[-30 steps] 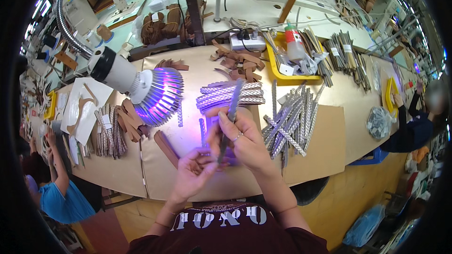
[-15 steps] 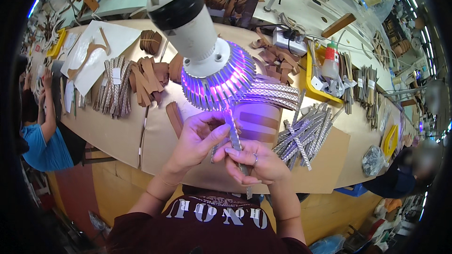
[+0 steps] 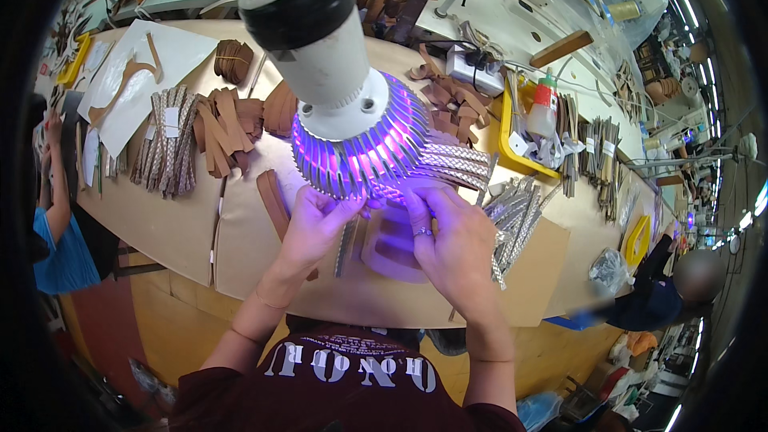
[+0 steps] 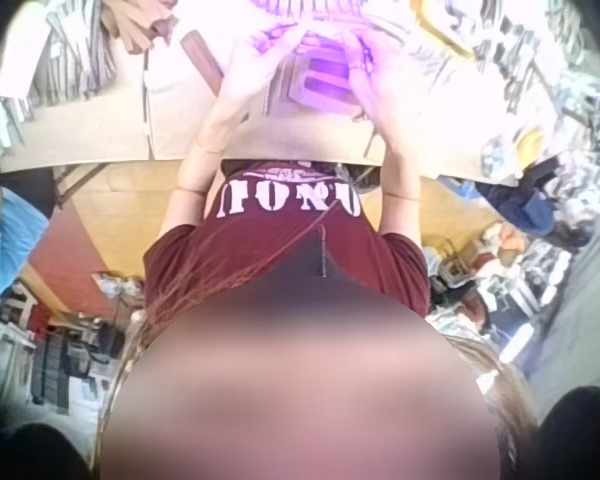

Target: The person wraps multiple braided cords around a cylindrical cardboard form, layering them in parallel rows. The person handles the cords by hand, aligning and pressing them onto the form under a purple UV lamp.

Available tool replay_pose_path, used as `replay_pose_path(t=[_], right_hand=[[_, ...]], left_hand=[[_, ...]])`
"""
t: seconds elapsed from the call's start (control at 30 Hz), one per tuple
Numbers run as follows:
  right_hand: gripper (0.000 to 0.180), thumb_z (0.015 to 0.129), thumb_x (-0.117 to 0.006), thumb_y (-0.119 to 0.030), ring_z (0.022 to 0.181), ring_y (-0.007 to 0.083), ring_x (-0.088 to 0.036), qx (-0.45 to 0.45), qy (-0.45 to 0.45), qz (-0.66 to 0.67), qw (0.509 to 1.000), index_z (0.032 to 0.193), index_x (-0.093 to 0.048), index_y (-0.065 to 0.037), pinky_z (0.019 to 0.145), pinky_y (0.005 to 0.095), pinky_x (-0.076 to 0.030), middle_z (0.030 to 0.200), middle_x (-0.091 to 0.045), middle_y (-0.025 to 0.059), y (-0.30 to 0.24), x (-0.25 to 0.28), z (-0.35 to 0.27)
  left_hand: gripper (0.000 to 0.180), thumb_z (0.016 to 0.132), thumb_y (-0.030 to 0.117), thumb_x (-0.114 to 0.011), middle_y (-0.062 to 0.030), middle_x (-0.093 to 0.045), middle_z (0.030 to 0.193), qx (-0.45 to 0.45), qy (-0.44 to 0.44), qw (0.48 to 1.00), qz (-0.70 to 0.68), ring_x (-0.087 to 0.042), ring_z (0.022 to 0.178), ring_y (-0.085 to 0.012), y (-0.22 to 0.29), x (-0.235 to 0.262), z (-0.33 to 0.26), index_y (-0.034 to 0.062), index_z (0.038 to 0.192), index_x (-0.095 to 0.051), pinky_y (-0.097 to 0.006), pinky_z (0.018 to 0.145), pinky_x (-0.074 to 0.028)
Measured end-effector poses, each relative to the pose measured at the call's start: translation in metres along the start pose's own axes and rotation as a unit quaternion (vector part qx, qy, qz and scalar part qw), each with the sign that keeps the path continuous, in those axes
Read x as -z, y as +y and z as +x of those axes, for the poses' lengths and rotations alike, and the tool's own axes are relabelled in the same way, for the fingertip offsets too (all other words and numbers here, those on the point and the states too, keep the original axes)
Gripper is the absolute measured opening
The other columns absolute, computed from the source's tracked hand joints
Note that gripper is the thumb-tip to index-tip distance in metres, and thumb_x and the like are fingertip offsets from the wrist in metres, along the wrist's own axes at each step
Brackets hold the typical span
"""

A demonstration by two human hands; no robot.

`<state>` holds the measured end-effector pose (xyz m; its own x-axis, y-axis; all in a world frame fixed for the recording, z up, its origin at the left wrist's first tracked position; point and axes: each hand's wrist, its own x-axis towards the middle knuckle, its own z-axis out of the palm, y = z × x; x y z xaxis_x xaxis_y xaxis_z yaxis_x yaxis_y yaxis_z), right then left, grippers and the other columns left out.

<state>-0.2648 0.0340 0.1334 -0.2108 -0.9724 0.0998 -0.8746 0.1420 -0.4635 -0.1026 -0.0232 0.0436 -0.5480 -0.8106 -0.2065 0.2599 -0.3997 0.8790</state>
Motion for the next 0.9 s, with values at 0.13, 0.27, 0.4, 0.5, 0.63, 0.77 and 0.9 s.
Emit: replay_pose_path(t=[0.13,0.27,0.4,0.5,0.63,0.77,0.9], right_hand=[[0.020,0.091,-0.066,-0.024,0.074,0.0325,-0.067,-0.021,-0.035,-0.006,0.999,0.094,-0.068,-0.004,0.066,0.0401,-0.051,0.085,-0.069,0.0130,0.002,-0.004,0.004],[0.026,0.086,-0.072,-0.026,0.069,0.0295,-0.066,-0.035,-0.018,-0.028,0.999,0.092,-0.067,-0.002,0.063,0.0391,-0.050,0.079,-0.067,0.0145,0.017,0.001,0.006],[0.014,0.083,-0.069,-0.012,0.063,0.0264,-0.063,-0.107,-0.016,0.033,0.994,0.088,-0.065,0.001,0.061,0.0372,-0.047,0.070,-0.064,0.0133,0.034,0.006,0.010],[0.014,0.085,-0.070,-0.006,0.074,0.0130,-0.055,-0.063,-0.032,0.047,0.996,0.095,-0.064,0.002,0.067,0.0297,-0.045,0.082,-0.064,0.0049,0.040,-0.003,0.005],[0.020,0.091,-0.070,-0.015,0.068,0.0042,-0.045,-0.088,-0.022,-0.042,0.995,0.084,-0.063,0.002,0.059,0.0246,-0.038,0.072,-0.056,-0.0034,0.041,-0.029,-0.002],[0.025,0.092,-0.069,-0.018,0.061,0.0028,-0.041,-0.070,-0.042,-0.113,0.990,0.077,-0.063,0.002,0.053,0.0236,-0.035,0.063,-0.051,-0.0051,0.033,-0.038,0.002],[0.027,0.091,-0.070,-0.020,0.058,0.0033,-0.042,-0.076,-0.059,-0.082,0.992,0.076,-0.064,0.002,0.051,0.0244,-0.035,0.060,-0.051,-0.0040,0.013,-0.038,0.008]], left_hand=[[0.020,0.097,0.007,-0.061,-0.0070,-0.070,0.101,-0.040,-0.010,0.998,-0.047,-0.065,0.090,-0.0096,-0.001,0.009,0.006,-0.0026,0.114,-0.063,-0.023,0.079,-0.052],[0.019,0.096,0.008,-0.061,-0.0047,-0.069,0.097,-0.053,0.039,0.998,-0.021,-0.065,0.086,-0.0090,-0.018,0.004,0.001,-0.0005,0.113,-0.064,-0.023,0.075,-0.051],[0.024,0.094,0.009,-0.063,-0.0066,-0.069,0.097,-0.105,0.093,0.972,0.191,-0.067,0.086,-0.0173,-0.040,0.006,-0.011,0.0052,0.117,-0.064,-0.029,0.076,-0.052],[0.025,0.091,0.003,-0.063,-0.0127,-0.066,0.097,-0.169,0.093,0.954,0.231,-0.066,0.082,-0.0238,-0.057,-0.004,-0.021,0.0013,0.115,-0.064,-0.036,0.074,-0.052],[0.036,0.087,0.002,-0.063,-0.0130,-0.061,0.108,-0.192,0.093,0.928,0.306,-0.064,0.085,-0.0299,-0.072,-0.012,-0.023,0.0080,0.122,-0.064,-0.039,0.075,-0.053],[0.044,0.084,0.002,-0.063,-0.0128,-0.057,0.113,-0.181,0.071,0.930,0.311,-0.065,0.086,-0.0299,-0.075,-0.014,-0.023,0.0111,0.127,-0.062,-0.041,0.074,-0.054],[0.046,0.084,0.003,-0.064,-0.0133,-0.056,0.112,-0.188,0.070,0.928,0.315,-0.065,0.085,-0.0298,-0.074,-0.013,-0.023,0.0121,0.129,-0.062,-0.041,0.073,-0.054]])
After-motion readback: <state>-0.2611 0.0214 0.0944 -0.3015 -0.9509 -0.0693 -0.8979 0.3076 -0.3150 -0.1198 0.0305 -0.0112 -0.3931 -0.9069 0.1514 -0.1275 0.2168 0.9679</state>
